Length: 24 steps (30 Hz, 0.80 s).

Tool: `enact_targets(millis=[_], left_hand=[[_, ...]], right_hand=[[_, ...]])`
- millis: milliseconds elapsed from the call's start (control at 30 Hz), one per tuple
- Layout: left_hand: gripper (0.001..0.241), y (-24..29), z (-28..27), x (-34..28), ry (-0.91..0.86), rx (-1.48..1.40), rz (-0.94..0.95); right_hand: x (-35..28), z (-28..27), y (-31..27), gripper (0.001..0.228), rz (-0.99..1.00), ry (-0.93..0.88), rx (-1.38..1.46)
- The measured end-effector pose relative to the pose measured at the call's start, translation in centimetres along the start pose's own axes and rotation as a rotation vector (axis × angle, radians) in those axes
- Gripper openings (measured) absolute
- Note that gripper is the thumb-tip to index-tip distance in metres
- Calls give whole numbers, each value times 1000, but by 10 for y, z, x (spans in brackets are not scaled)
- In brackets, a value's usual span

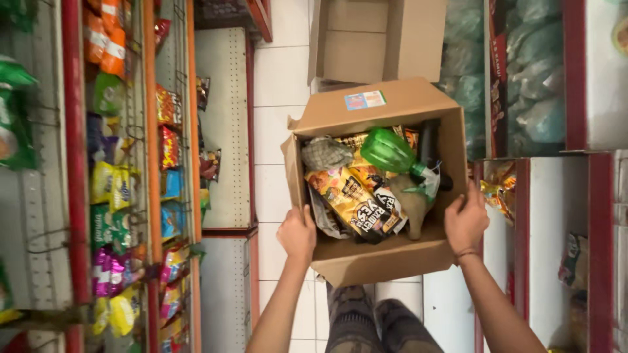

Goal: The person scans instant noodle cups with a barcode scanner and places them on a store shelf. They then wipe the shelf edges with a cloth. The person also handles a green bottle and a cardboard box during the process.

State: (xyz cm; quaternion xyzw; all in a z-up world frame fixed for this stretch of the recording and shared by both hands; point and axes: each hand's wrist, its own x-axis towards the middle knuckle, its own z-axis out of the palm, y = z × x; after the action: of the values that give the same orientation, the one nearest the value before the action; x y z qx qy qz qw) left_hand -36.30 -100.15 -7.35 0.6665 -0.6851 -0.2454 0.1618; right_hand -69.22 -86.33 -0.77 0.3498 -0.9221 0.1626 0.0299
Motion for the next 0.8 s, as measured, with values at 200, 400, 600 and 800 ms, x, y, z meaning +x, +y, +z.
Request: enact_targets(millis=[200, 400, 600, 800], left_hand=[[28, 22, -14, 15, -120, 128, -91], [53, 70, -21, 24, 83, 281, -8], [62, 166, 60, 18, -212, 377, 488], [39, 221, 139, 20, -400, 368, 766]], right_hand=[[7, 3, 9, 41, -14, 0, 0], [7, -8, -13, 47, 155, -137, 144], [26, -28, 4, 51, -33, -118, 375], [71, -45, 38, 40, 6, -231, 590]])
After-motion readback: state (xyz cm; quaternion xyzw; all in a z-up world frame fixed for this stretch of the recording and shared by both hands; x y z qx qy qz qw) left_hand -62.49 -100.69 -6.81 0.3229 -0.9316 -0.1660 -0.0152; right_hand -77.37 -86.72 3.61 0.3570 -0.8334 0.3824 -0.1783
